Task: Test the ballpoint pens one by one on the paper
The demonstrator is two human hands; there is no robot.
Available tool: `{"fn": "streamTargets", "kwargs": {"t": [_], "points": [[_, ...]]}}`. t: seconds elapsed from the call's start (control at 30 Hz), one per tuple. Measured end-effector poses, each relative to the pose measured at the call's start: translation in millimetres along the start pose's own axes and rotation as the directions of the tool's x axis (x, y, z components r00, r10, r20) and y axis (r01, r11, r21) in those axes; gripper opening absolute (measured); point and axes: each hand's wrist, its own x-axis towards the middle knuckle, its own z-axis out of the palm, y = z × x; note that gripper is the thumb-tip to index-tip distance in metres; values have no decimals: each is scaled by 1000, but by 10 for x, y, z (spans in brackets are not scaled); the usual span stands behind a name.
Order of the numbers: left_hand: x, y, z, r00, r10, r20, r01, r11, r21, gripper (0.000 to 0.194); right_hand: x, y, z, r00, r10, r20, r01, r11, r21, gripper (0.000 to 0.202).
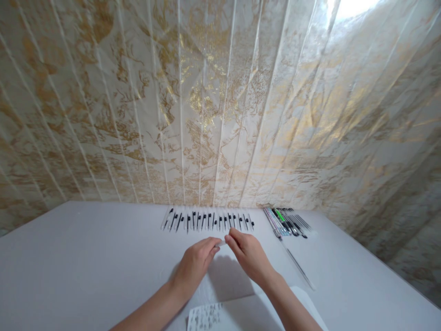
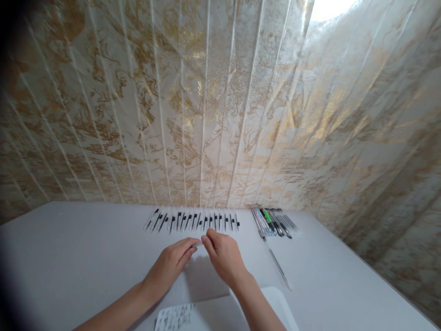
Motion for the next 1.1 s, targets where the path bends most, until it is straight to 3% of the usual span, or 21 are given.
{"fn": "streamTargets", "kwargs": {"t": [0.07,0.13,0.23,0.37,0.47,0.57,0.67,0.73,0.83,0.93,1.0,1.1], "points": [[25,59,-21,1000,14,-4,-15,1000,-19,22,21,-19,-39,998,59,-2,-58,980,193,40],[93,169,-56,999,-5,-42,1,995,-96,23,46,-50,-145,995,99,20,-98,900,425,45],[284,368,-106,989,-46,-141,11,971,-237,25,70,-110,-408,991,83,106,-130,792,596,36],[592,549,-53,987,-38,-155,-14,946,-323,27,81,-143,-691,976,19,216,-133,839,528,23],[733,643,100,993,-25,-118,-18,936,-352,32,103,-103,-705,972,17,233,-115,902,415,15],[765,704,270,998,14,-65,-35,941,-336,36,101,-6,-644,977,53,206,-135,903,407,10],[718,639,389,997,73,6,-69,961,-267,43,8,114,-673,976,144,165,-201,887,415,22],[658,516,458,986,135,97,-115,975,-189,34,-103,170,-760,972,191,135,-230,891,391,27],[563,315,594,934,217,285,-209,976,-60,17,-297,178,-906,968,231,95,-250,901,354,41],[511,217,707,897,205,391,-240,970,44,14,-494,120,-948,959,279,45,-275,882,382,40],[489,204,688,899,165,407,-221,970,96,13,-639,79,-869,959,282,16,-264,872,412,36],[412,171,477,919,71,389,-131,983,130,12,-891,63,-560,958,285,20,-261,846,464,34]]}}
